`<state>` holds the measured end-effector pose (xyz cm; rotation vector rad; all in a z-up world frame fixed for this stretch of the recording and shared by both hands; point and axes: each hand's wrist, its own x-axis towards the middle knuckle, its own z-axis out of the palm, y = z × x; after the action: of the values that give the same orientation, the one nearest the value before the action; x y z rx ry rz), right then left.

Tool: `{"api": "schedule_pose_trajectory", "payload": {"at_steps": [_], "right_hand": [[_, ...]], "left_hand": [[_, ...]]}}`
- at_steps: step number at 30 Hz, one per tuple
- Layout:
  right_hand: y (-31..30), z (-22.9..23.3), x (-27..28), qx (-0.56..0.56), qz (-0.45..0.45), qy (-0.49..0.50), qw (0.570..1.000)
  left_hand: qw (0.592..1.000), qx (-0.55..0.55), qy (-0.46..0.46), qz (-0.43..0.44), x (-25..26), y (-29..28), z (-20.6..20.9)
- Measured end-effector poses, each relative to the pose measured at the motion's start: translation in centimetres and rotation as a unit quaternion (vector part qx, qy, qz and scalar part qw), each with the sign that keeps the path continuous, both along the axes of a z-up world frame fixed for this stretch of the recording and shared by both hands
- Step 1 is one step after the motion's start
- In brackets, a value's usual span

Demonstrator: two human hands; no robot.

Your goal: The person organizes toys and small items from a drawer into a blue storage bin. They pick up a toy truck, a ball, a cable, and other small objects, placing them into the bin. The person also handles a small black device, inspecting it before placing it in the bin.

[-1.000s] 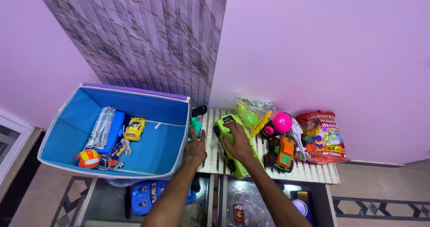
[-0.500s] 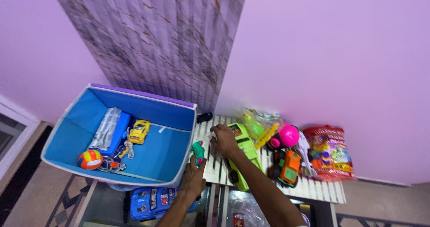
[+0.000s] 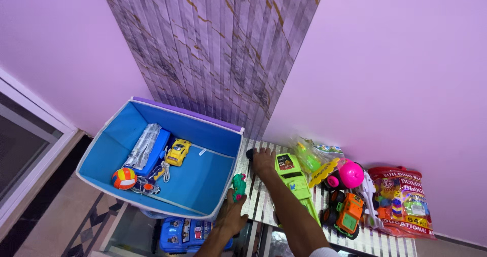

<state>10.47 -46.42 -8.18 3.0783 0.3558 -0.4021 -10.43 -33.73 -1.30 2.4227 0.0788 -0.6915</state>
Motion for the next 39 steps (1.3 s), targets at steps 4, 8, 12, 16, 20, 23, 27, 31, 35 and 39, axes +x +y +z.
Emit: {"api": "schedule_pose_trajectory", "payload": {"at_steps": [4, 8, 12, 16, 20, 23, 27, 31, 35, 39], "right_hand": [[-0.5, 2.6, -2.5, -0.014, 0.076, -0.068, 0.995], [-1.1, 5.7, -3.9, 0.262, -0.025, -0.11, 0.958], [-3.0, 7.1, -5.0, 0.599, -0.116, -0.006, 0.792], [-6.2, 9.7, -8.7, 0.742, -0.141, 0.107, 0.647], [-8.5, 13.2, -12.3, 0.743, -0.102, 0.051, 0.659], [-10.0, 15.5, -15.1, 0.707, -0.115, -0.01, 0.697], [-11.6, 18.5, -18.8, 0.691, -0.138, -0.045, 0.708], [-13.2, 20.3, -21.3, 0.697, -0.113, -0.073, 0.705], [-15.0, 21.0, -23.1, 0.734, -0.137, -0.003, 0.665], [-15.9, 21.8, -25.3, 0.763, -0.173, 0.039, 0.622]], "left_hand": [[0.999, -0.018, -0.009, 0.026, 0.5, -0.7, -0.9], [0.993, -0.086, -0.053, 0.069, 2.4, -1.3, -4.7], [0.973, -0.137, -0.164, 0.087, 4.7, -2.0, -6.7], [0.906, -0.313, -0.232, 0.164, 5.9, -3.7, -2.7], [0.831, -0.47, -0.181, 0.236, 5.3, -5.0, 4.8], [0.816, -0.489, -0.249, 0.185, 4.6, -5.5, 9.6], [0.83, -0.488, -0.239, 0.124, 3.4, -6.7, 13.3], [0.823, -0.5, -0.233, 0.136, 1.6, -8.6, 14.7], [0.813, -0.505, -0.262, 0.125, 0.4, -10.1, 15.0], [0.809, -0.499, -0.292, 0.108, -1.3, -11.2, 15.3]]}}
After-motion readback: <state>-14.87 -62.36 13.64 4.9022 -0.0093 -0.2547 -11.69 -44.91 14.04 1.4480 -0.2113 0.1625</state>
